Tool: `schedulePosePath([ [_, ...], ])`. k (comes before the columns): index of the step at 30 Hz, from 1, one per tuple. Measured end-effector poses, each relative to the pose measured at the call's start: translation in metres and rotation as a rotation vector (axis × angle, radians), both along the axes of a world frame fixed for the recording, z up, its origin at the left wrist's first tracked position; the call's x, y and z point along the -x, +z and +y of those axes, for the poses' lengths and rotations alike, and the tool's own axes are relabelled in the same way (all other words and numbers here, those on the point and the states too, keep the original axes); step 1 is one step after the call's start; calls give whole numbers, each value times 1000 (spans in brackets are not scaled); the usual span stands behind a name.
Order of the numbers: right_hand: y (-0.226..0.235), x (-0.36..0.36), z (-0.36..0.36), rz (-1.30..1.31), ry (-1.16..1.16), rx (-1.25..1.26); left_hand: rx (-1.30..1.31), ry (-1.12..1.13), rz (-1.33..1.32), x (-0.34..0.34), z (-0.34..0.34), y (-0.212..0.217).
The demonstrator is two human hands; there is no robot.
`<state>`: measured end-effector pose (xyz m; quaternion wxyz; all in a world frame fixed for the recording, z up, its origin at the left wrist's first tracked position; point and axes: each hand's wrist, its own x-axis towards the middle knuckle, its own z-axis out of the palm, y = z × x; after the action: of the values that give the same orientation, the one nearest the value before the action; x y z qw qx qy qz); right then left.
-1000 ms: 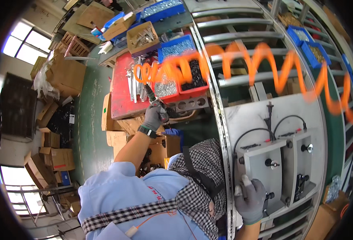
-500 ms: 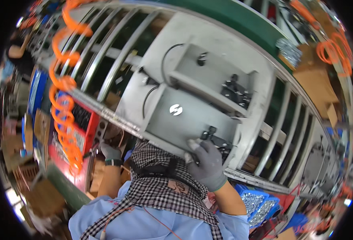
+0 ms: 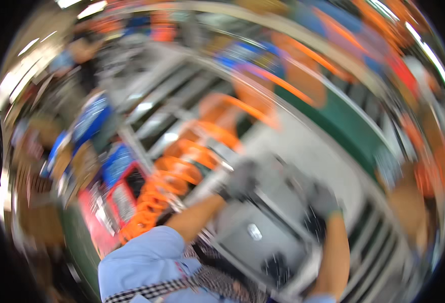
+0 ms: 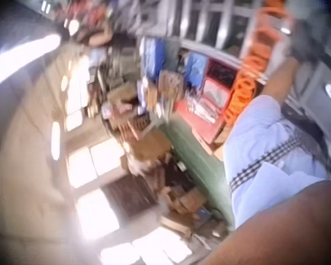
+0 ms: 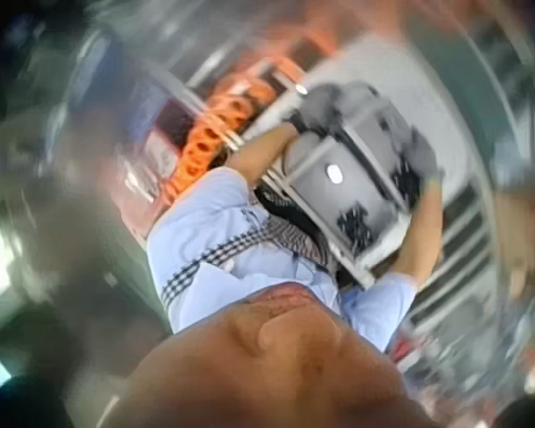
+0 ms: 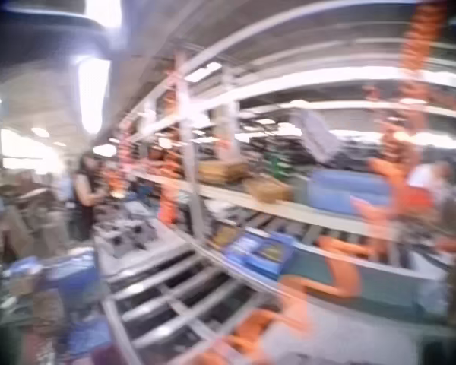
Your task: The person assembles and installs components into an electronics housing on a production line, securing them with screws using a pneumatic screwdriver and drill, and connecting wires by hand.
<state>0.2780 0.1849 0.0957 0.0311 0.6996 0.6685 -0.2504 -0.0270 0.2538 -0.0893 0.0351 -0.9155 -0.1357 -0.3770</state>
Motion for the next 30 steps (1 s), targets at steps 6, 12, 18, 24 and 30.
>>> schedulePosePath([
  [6, -24, -72, 14, -160, 428, -34, 661, 556, 276, -58, -35, 71],
  [12, 7, -68, -5, -390, 315, -374, 704, 563, 247, -65, -27, 82],
  [18, 21, 3, -74, -421, 164, -572, 846, 365, 0, -45, -9, 80],
  [24, 15, 5, -76, -418, 261, -418, 1169, 313, -29, -27, -25, 78],
  [30, -1, -6, -81, -518, 39, -249, 1190, 281, 59, -7, -72, 151],
])
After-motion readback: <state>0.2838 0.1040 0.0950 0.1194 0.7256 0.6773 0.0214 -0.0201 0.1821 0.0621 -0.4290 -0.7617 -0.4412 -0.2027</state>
